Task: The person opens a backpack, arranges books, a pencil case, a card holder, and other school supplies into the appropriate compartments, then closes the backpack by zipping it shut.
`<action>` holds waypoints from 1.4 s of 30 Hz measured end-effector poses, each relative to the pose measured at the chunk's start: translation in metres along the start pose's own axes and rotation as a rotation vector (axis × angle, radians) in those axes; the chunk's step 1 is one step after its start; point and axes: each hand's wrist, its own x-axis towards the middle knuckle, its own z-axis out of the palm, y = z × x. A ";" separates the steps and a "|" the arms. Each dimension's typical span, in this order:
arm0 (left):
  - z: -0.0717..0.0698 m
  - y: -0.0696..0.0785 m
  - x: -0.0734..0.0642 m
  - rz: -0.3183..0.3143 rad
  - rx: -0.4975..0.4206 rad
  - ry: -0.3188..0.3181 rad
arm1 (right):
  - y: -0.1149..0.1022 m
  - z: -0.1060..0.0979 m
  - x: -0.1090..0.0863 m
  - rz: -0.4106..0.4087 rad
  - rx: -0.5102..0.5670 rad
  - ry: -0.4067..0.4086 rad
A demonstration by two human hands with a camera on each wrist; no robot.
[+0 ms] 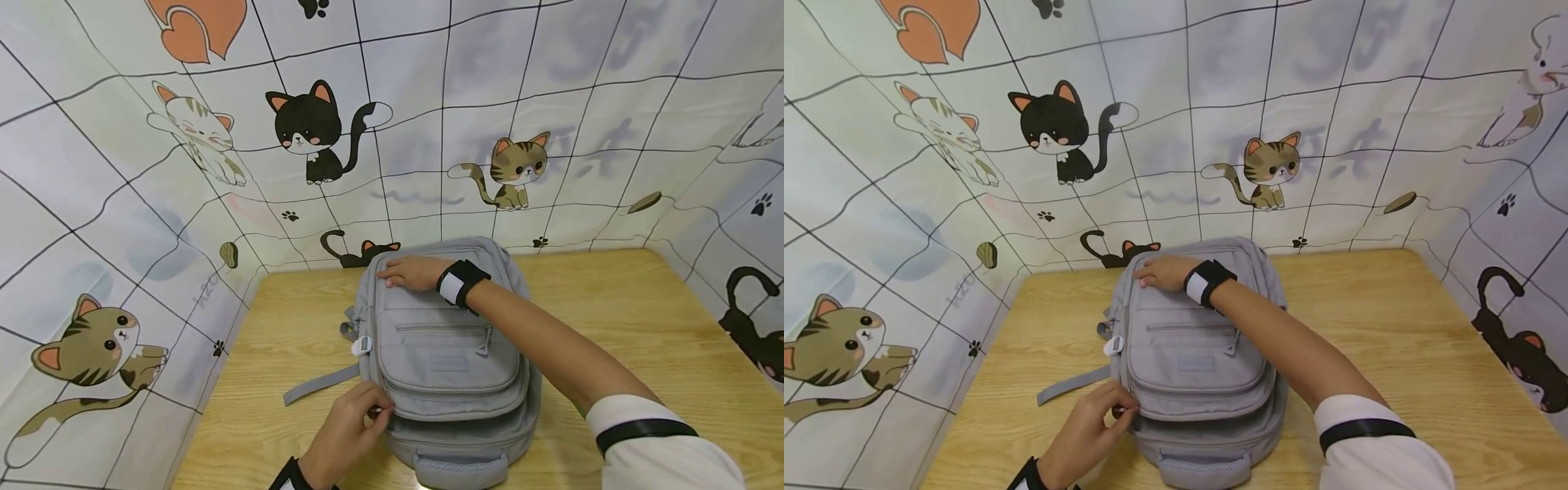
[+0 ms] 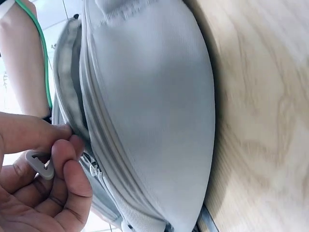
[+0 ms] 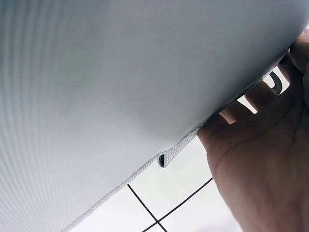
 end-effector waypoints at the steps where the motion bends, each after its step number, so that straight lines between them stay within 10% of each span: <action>1: 0.001 0.002 -0.001 0.018 -0.011 0.000 | 0.001 0.000 0.000 0.001 0.003 0.004; 11: 0.019 0.024 -0.002 0.246 -0.084 -0.038 | 0.000 -0.003 -0.006 0.009 0.004 0.014; 30: 0.056 0.050 0.021 0.409 -0.041 -0.121 | -0.003 -0.002 -0.004 0.021 -0.004 0.005; 42: 0.069 0.059 0.033 0.407 -0.042 -0.200 | 0.001 0.003 0.000 0.013 -0.007 0.014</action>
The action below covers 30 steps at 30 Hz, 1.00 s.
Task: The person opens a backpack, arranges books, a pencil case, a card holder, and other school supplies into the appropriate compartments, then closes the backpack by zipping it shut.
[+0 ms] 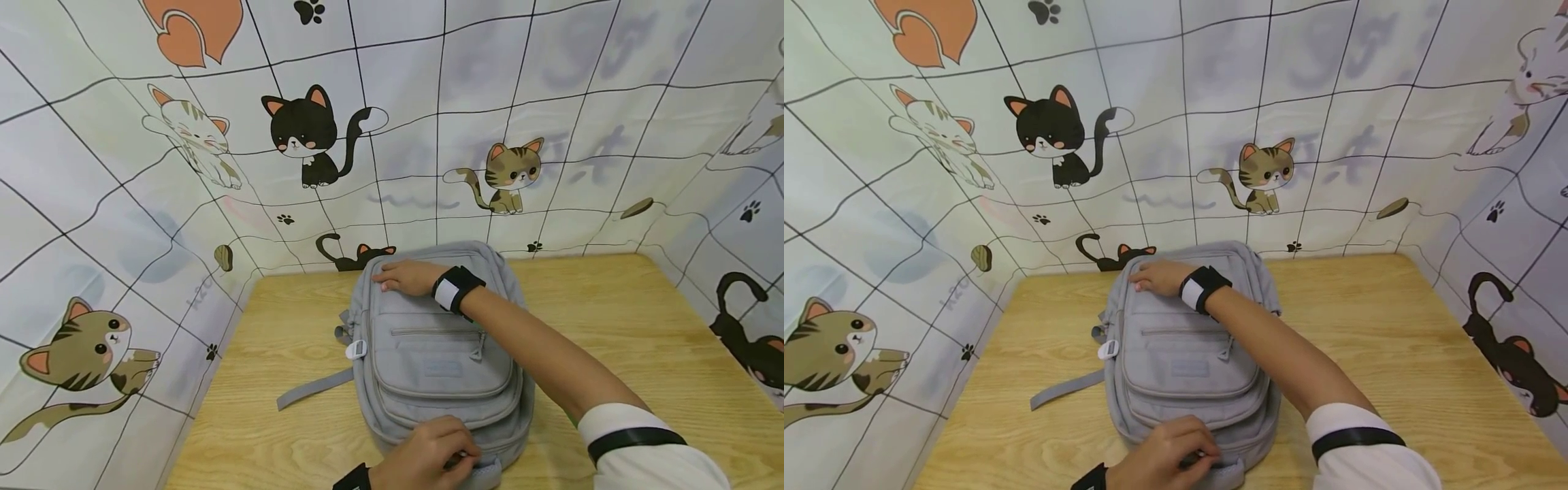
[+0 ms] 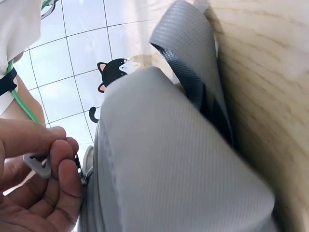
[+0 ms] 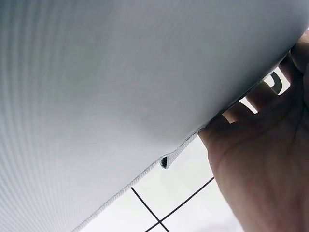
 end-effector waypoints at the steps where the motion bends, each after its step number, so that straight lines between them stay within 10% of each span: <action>1: -0.001 0.000 0.001 0.002 0.038 0.009 | 0.001 0.000 -0.001 -0.005 0.003 0.003; 8: -0.054 -0.036 0.030 0.037 0.404 0.184 | 0.003 -0.008 -0.037 -0.012 0.054 0.087; 12: -0.106 -0.108 0.046 -0.118 0.356 0.170 | 0.000 -0.015 -0.089 0.040 0.058 0.186; 16: -0.138 -0.193 0.050 -0.356 0.188 0.027 | 0.008 0.000 -0.142 0.064 0.004 0.262; 22: -0.131 -0.261 0.037 -0.651 -0.094 -0.201 | 0.029 0.051 -0.191 0.175 0.105 0.251; 30: -0.122 -0.262 0.032 -0.712 -0.195 -0.149 | 0.040 0.065 -0.192 0.200 0.258 0.241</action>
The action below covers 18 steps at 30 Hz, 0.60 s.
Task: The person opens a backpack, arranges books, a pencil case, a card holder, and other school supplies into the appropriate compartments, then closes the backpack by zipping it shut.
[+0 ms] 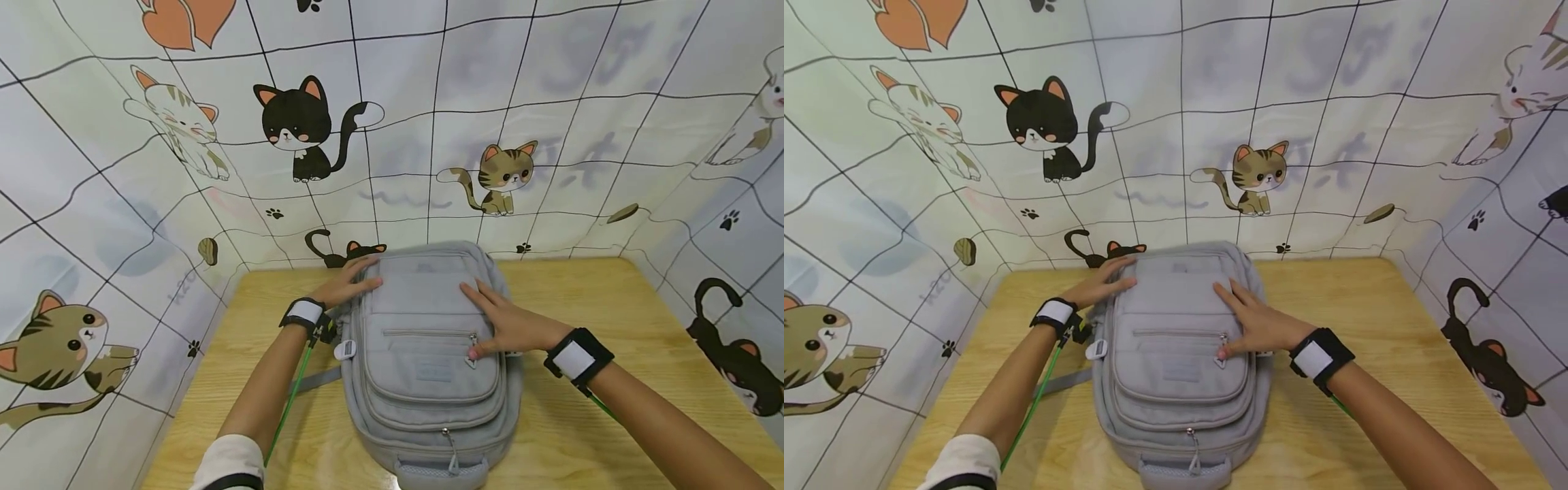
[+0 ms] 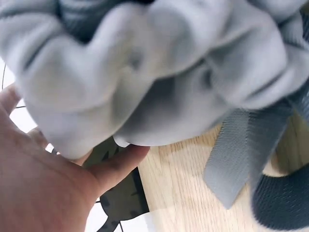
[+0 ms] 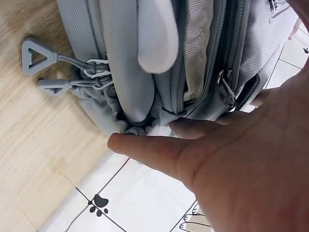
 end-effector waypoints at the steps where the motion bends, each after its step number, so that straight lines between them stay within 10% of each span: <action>1: -0.001 0.000 -0.002 -0.002 0.012 0.004 | 0.000 -0.001 0.002 0.001 0.006 -0.010; 12: 0.016 0.002 -0.065 -0.141 0.049 0.119 | 0.004 -0.010 0.030 -0.159 0.109 -0.117; 18: 0.038 0.031 -0.110 -0.291 0.061 0.242 | 0.010 -0.016 0.052 -0.254 0.108 -0.188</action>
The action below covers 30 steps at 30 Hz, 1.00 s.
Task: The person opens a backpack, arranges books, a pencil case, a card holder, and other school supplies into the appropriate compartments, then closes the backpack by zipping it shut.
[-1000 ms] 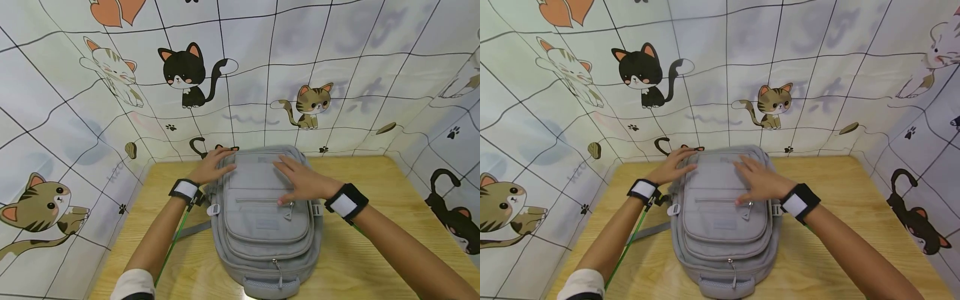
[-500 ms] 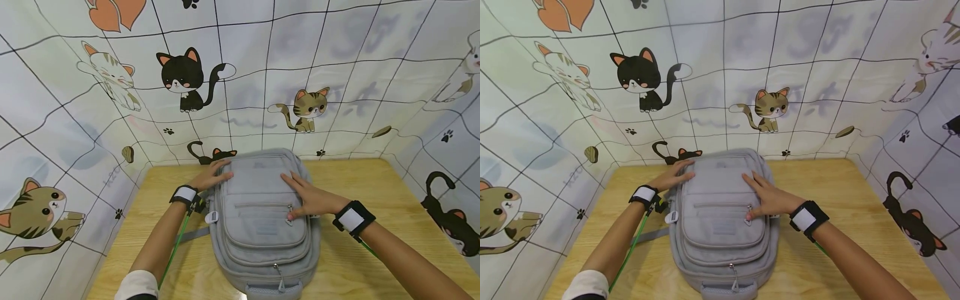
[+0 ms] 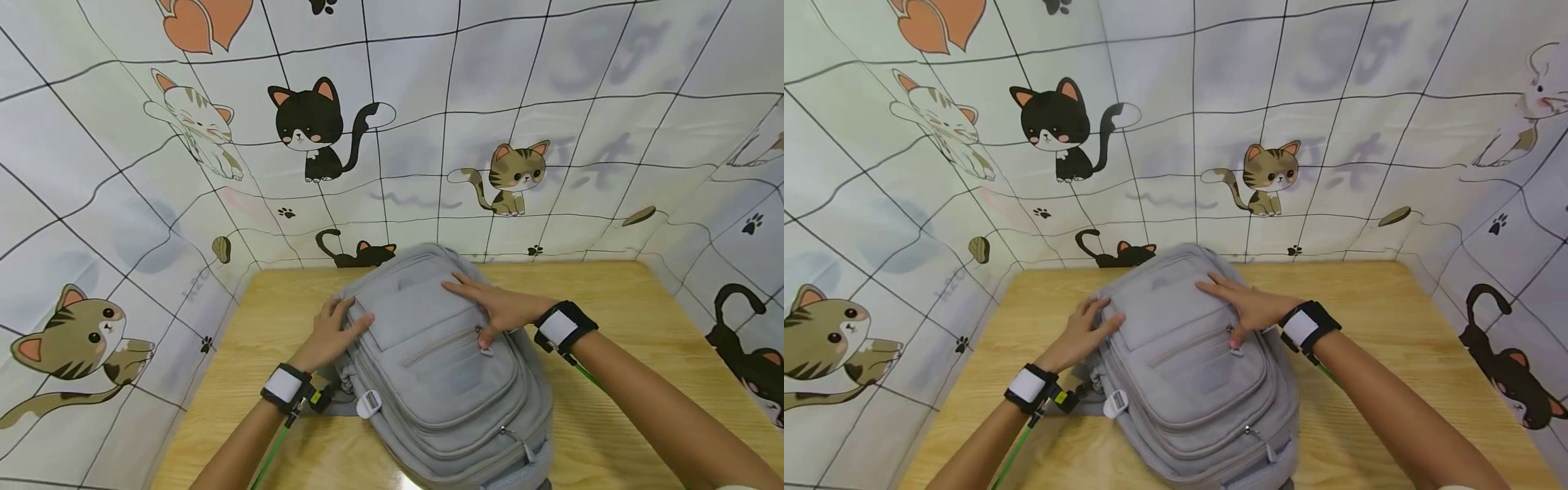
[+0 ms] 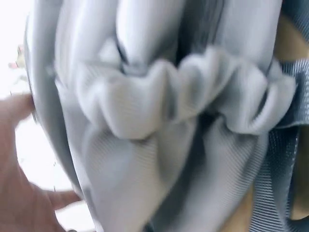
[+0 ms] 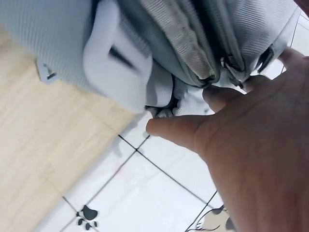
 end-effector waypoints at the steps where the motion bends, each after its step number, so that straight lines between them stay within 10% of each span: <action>1: 0.003 0.005 -0.005 -0.016 -0.009 0.019 | 0.002 -0.003 0.000 -0.001 -0.014 -0.001; 8: 0.013 0.027 -0.011 -0.036 0.036 0.059 | 0.003 -0.014 -0.013 0.066 -0.089 0.059; 14: -0.024 0.046 0.028 0.041 0.168 0.003 | -0.022 0.008 -0.053 0.160 -0.111 0.244; 18: -0.042 0.054 0.077 0.162 0.197 -0.152 | -0.039 0.045 -0.075 0.270 -0.140 0.331; 22: -0.040 0.043 0.112 0.139 0.245 -0.405 | -0.049 0.081 -0.079 0.361 -0.163 0.316; 30: -0.026 0.038 0.113 0.110 0.263 -0.491 | -0.032 0.089 -0.078 0.341 -0.174 0.319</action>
